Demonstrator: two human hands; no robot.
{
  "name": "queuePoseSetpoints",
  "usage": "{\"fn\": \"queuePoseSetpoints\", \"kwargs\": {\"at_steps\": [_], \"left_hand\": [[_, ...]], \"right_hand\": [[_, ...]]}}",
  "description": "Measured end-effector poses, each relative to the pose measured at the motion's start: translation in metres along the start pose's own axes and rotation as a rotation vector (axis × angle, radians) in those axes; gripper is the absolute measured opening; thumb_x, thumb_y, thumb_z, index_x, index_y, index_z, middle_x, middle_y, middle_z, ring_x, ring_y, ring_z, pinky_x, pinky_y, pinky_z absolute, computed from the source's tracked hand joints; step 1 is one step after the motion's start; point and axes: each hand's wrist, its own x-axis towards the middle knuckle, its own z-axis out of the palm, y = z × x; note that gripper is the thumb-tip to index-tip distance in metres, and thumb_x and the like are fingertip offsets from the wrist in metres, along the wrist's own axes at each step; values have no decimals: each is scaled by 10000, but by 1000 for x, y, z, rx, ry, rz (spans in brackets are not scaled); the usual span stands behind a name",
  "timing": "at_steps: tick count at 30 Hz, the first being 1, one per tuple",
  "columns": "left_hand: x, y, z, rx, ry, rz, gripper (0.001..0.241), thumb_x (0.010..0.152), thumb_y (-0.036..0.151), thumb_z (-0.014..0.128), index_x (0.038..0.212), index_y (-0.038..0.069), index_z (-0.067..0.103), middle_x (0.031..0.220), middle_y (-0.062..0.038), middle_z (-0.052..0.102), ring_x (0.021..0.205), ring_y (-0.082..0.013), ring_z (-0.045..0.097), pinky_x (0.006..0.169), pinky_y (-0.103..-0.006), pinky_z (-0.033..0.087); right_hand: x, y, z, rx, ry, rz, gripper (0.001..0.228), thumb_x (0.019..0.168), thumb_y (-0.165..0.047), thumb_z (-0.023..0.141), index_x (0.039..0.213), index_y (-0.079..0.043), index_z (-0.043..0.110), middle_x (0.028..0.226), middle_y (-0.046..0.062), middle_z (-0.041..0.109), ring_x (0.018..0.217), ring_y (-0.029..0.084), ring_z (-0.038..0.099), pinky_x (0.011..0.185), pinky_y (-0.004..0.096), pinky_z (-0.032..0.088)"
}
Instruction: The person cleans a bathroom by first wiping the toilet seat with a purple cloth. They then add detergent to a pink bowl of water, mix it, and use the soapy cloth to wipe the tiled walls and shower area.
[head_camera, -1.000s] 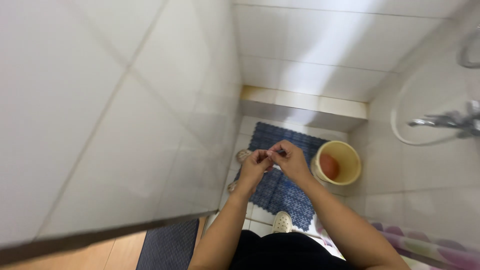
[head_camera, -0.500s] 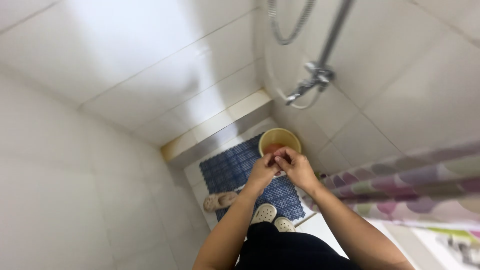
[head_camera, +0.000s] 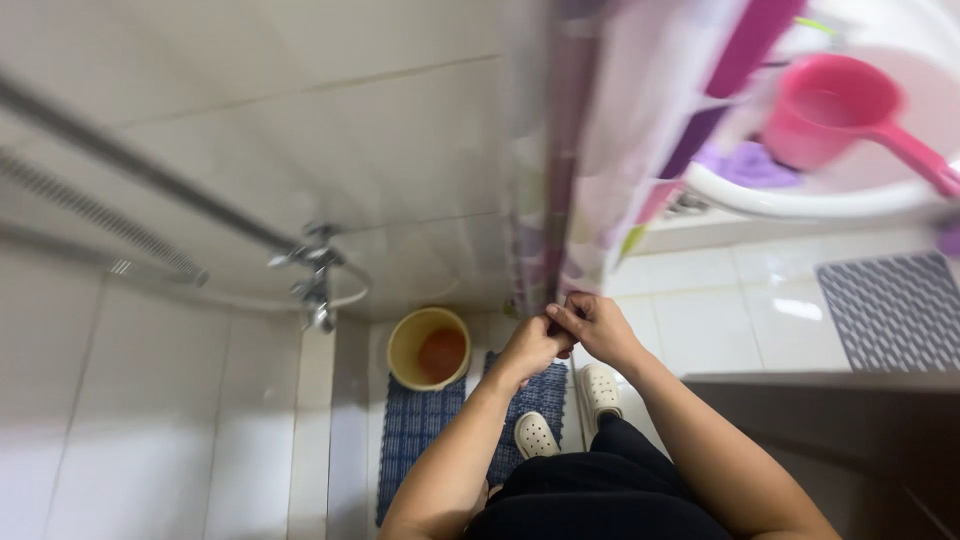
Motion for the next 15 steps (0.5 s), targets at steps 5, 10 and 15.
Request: {"fn": "queuePoseSetpoints", "kwargs": {"at_steps": [5,10,15], "left_hand": [[46,29,70,108,-178,82,201,932,157,657,1032,-15,682,798,-42,694,697,-117,643,659,-291,546],[90,58,141,146,-276,110,253,946,204,648,1079,-7,697,813,-49,705,717,-116,658,692,-285,557],[124,97,206,169,-374,164,279,933,187,664,1122,-16,686,857,-72,711,755,-134,667,715,-297,556]], "right_hand": [[-37,14,-71,177,253,89,374,963,-297,702,754,9,649,600,51,680,548,96,630,505,282,493],[-56,54,-146,149,442,-44,279,980,-247,701,861,3,661,700,56,691,655,84,601,581,267,515],[-70,80,-231,242,425,-30,166,962,-161,681,1041,-15,682,842,37,714,757,91,661,675,267,557]]}}
